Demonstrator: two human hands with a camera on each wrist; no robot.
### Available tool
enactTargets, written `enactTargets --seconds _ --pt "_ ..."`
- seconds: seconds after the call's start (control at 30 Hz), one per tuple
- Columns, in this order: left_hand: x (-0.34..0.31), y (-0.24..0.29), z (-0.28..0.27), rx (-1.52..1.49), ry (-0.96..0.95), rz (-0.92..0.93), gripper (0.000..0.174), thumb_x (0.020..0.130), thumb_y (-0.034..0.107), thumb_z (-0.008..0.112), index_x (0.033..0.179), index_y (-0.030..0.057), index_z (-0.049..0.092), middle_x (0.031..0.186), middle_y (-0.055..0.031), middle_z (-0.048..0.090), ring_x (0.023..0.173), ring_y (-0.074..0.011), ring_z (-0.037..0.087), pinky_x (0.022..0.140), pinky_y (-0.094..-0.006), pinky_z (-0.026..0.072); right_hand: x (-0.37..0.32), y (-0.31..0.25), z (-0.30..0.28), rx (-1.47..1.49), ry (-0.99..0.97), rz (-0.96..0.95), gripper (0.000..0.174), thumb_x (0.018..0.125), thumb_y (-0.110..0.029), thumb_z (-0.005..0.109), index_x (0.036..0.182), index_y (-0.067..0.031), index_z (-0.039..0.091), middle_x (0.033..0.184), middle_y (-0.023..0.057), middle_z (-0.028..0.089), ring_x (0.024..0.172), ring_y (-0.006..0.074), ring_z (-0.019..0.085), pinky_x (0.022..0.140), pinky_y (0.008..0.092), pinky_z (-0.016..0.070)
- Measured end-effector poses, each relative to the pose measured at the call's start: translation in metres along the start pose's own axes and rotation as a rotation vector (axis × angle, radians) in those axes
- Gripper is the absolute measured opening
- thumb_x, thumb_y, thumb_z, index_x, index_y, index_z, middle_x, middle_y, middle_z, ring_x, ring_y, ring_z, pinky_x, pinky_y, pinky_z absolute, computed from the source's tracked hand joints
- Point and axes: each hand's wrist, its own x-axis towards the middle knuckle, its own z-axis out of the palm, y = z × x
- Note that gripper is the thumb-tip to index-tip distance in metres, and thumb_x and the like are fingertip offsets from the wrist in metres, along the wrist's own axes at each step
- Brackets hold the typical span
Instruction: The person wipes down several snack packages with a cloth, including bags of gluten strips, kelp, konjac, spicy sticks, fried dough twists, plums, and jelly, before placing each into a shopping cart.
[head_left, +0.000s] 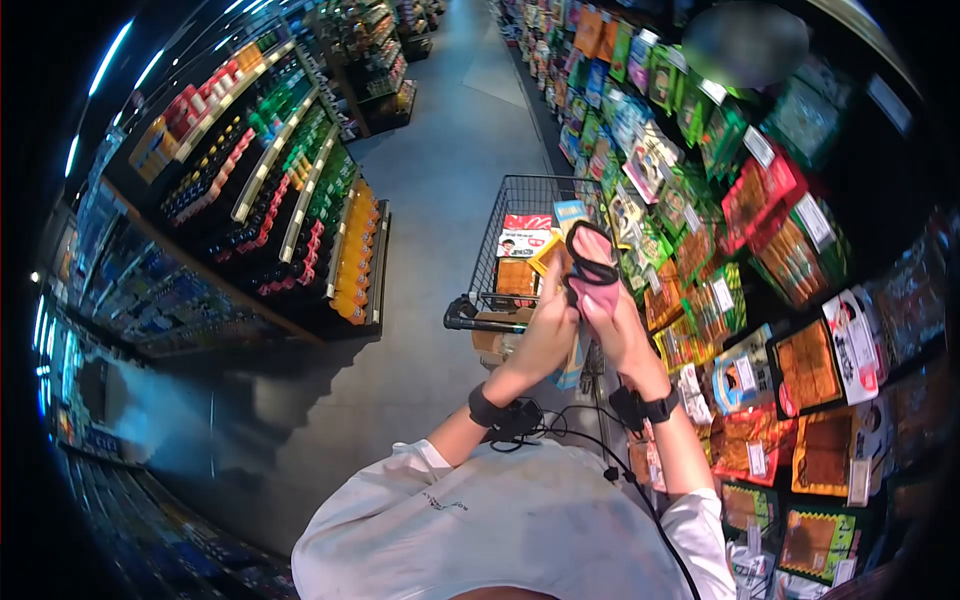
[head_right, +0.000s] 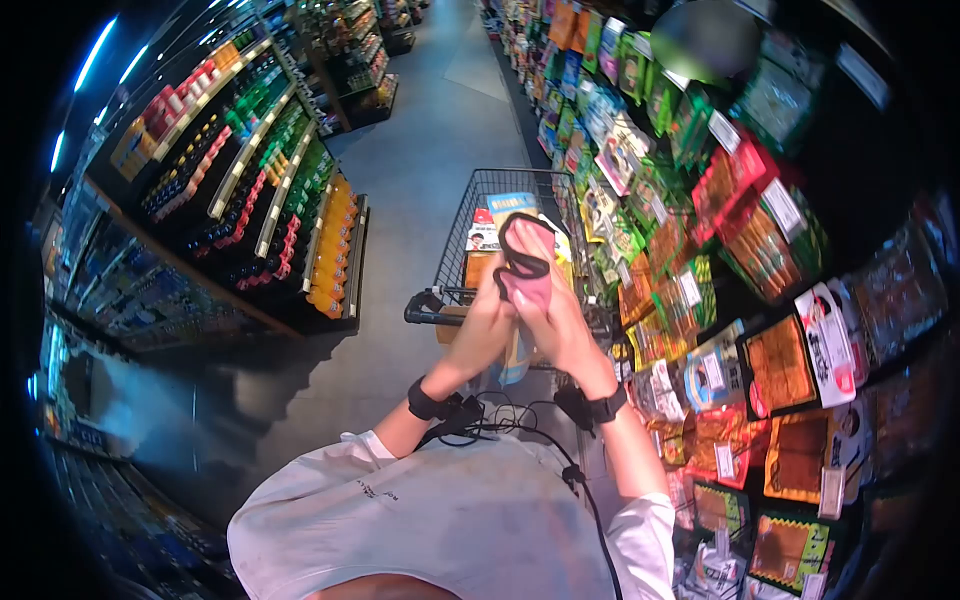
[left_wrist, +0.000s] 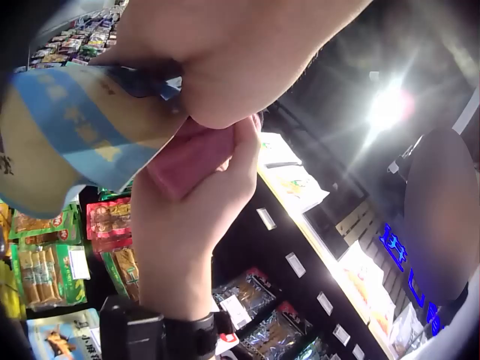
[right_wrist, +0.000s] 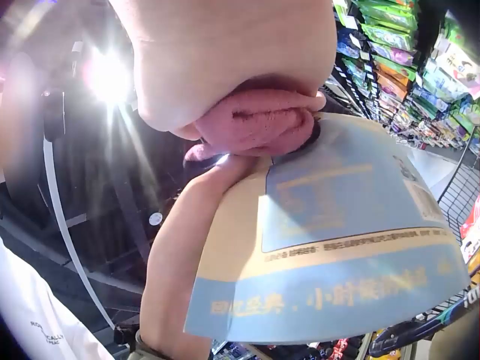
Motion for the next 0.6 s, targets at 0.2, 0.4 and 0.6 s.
enactTargets --seconds 0.2,0.4,0.6 --pt "0.000 -0.035 -0.016 0.039 -0.127 -0.035 0.054 0.095 0.000 0.037 0.149 -0.0027 0.031 0.129 -0.0310 0.056 0.120 -0.0442 0.057 0.102 -0.0459 0.0446 0.012 0.012 0.022 -0.006 -0.018 0.279 0.041 0.103 -0.019 0.047 0.135 0.0064 0.054 0.145 0.0219 0.052 0.138 0.0329 0.047 0.115 0.0361 0.0328" --pt "-0.010 -0.074 -0.014 0.048 -0.054 0.038 0.035 0.100 0.002 0.044 0.133 -0.0054 0.042 0.117 -0.0321 0.057 0.112 -0.0464 0.055 0.095 -0.0472 0.0437 0.020 0.030 0.040 0.031 0.058 0.341 0.036 0.103 -0.020 0.050 0.126 0.0063 0.059 0.144 0.0205 0.054 0.135 0.0297 0.050 0.112 0.0346 0.0358" --pt "-0.025 -0.067 -0.066 0.777 -0.182 0.598 0.043 0.081 -0.003 0.061 0.120 -0.0195 0.053 0.113 -0.0256 0.057 0.104 -0.0364 0.059 0.095 -0.0413 0.0491 0.046 0.049 0.053 -0.364 0.005 0.135 0.037 0.092 -0.025 0.063 0.119 0.0015 0.063 0.128 0.0218 0.061 0.123 0.0390 0.056 0.107 0.0421 0.0424"
